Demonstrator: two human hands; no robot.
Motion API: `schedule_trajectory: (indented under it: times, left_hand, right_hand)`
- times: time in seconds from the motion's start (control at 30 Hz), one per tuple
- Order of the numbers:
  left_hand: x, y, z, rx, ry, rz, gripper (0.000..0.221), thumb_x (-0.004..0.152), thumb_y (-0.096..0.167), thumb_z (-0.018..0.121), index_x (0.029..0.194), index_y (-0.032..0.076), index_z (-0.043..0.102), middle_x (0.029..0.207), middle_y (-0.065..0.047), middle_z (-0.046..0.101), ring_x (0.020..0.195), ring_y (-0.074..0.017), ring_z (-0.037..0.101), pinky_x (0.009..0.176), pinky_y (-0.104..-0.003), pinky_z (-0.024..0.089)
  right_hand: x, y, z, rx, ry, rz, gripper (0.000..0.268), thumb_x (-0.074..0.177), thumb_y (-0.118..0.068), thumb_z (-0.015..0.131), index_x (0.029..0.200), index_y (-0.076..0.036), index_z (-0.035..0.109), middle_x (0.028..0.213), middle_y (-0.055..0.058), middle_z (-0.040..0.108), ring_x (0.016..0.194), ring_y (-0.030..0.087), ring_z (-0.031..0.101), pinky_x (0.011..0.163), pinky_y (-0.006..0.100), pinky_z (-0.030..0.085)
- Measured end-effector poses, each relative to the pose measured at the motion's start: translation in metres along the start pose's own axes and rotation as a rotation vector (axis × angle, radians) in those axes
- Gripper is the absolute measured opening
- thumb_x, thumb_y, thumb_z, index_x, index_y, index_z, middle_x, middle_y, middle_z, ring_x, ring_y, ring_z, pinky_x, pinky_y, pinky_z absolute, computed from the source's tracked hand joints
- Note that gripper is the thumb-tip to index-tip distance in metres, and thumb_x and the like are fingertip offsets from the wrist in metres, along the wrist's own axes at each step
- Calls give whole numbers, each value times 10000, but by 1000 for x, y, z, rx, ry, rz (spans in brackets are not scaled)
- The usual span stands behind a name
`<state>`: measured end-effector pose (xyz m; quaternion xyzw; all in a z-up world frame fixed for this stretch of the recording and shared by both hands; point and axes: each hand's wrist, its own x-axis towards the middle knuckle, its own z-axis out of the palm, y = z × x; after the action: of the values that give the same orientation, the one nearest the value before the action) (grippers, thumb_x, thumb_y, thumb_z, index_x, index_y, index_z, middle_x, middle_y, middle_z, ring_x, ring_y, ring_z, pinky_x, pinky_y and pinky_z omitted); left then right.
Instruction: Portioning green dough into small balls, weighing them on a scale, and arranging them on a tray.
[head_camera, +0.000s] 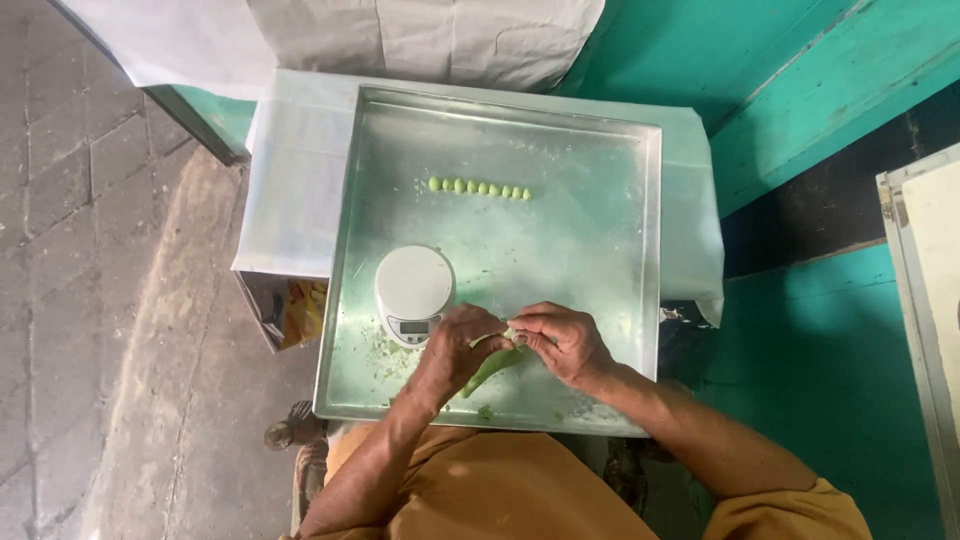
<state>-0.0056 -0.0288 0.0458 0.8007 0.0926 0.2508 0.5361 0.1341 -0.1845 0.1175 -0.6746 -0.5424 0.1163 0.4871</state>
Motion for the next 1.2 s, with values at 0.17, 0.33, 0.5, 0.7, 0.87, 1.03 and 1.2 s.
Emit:
schedule_trajectory:
  times: [0.17, 0.33, 0.5, 0.7, 0.87, 1.03, 1.2]
  left_hand:
    - [5, -6, 13, -15, 121, 163, 264, 760, 310, 908, 964, 181, 803, 953, -17, 762, 967, -258, 711, 876, -415, 576]
    - [9, 54, 7, -103, 173, 167, 244, 779, 201, 894, 987, 96, 821, 928, -90, 753, 932, -314, 719, 864, -441, 574]
    - [1, 42, 18, -295, 215, 40, 202, 810, 162, 868, 991, 82, 828, 899, -81, 719, 875, -259, 701, 861, -441, 566]
    - [7, 45, 11, -721, 161, -141, 149, 909, 146, 805, 874, 6, 771, 806, -89, 664, 784, -155, 608, 770, -373, 532]
    - [5, 56, -8, -1213, -322, -356, 215, 809, 358, 859, 847, 150, 815, 827, -26, 753, 842, -183, 642, 949, -477, 495]
    - [-1, 48, 15, -1218, -156, -391, 247, 800, 357, 871, 866, 142, 768, 829, -22, 738, 771, -165, 652, 759, -341, 546]
    - [-9, 51, 23, -973, 75, -366, 400, 837, 435, 814, 943, 54, 760, 840, -93, 755, 783, -204, 688, 781, -367, 563]
  right_hand:
    - [-10, -4, 0, 334, -3, 284, 221, 932, -45, 748, 1135, 43, 749, 859, 180, 785, 781, 214, 784, 737, 380, 665]
    - [-10, -9, -2, 409, 19, 392, 265, 955, -101, 741, 1165, -7, 610, 858, 135, 749, 753, 166, 712, 749, 351, 626]
    - [-11, -5, 3, 456, 68, 440, 180, 993, -136, 702, 1072, -9, 601, 794, 144, 724, 720, 186, 709, 714, 347, 623]
    - [-12, -11, 1, 407, 0, 296, 207, 950, -140, 770, 1073, 14, 704, 823, 177, 755, 716, 167, 706, 693, 363, 612]
    - [-7, -29, -5, 477, -141, 37, 368, 972, -102, 723, 1308, -50, 582, 1224, 133, 687, 894, 226, 724, 761, 313, 667]
    - [-1, -26, -14, 308, -103, -36, 200, 966, -160, 731, 1127, -79, 644, 1011, 80, 638, 764, 196, 667, 717, 311, 589]
    - [-6, -3, -17, -3, 25, 11, 182, 909, -175, 804, 1001, -85, 675, 906, 48, 682, 782, 188, 631, 736, 330, 535]
